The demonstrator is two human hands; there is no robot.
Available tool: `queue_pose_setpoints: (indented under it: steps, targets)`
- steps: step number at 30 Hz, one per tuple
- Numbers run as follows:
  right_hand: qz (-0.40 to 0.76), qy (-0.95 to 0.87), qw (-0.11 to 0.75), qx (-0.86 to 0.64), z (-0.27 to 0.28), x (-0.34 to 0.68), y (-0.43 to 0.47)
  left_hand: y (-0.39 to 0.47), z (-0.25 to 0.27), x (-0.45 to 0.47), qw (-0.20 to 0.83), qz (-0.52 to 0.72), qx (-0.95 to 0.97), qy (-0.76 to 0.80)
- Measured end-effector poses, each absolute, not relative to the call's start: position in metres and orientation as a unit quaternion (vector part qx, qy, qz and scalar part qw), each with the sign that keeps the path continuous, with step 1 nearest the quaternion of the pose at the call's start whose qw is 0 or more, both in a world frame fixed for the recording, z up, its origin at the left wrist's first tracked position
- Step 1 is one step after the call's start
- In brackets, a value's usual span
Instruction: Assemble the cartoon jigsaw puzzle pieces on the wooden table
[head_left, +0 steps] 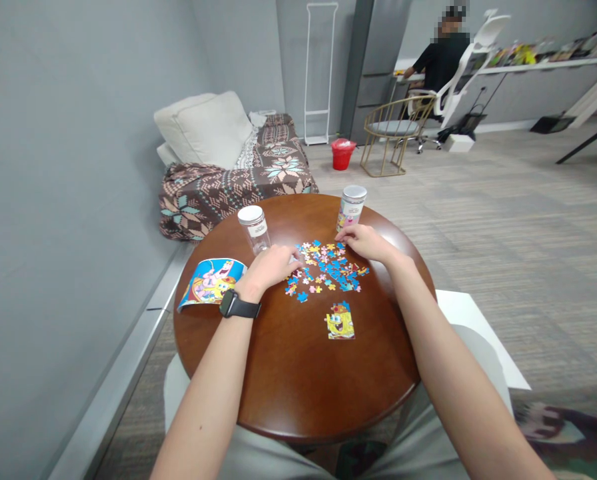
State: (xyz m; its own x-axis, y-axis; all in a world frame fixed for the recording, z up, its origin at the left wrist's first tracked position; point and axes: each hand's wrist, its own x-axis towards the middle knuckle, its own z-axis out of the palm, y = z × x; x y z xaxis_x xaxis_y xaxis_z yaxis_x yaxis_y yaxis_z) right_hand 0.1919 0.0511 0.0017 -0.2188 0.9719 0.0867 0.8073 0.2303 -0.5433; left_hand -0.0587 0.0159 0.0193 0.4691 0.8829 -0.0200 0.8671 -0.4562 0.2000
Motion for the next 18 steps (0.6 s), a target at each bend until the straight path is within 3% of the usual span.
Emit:
queue_pose_setpoints:
  steps: [18]
  targets:
    - [0.189,-0.766,0.208,-0.578,0.0010,0.1914,0.0508,0.0150,0.0213,-0.0571,0.188,0.058,0.865,0.463]
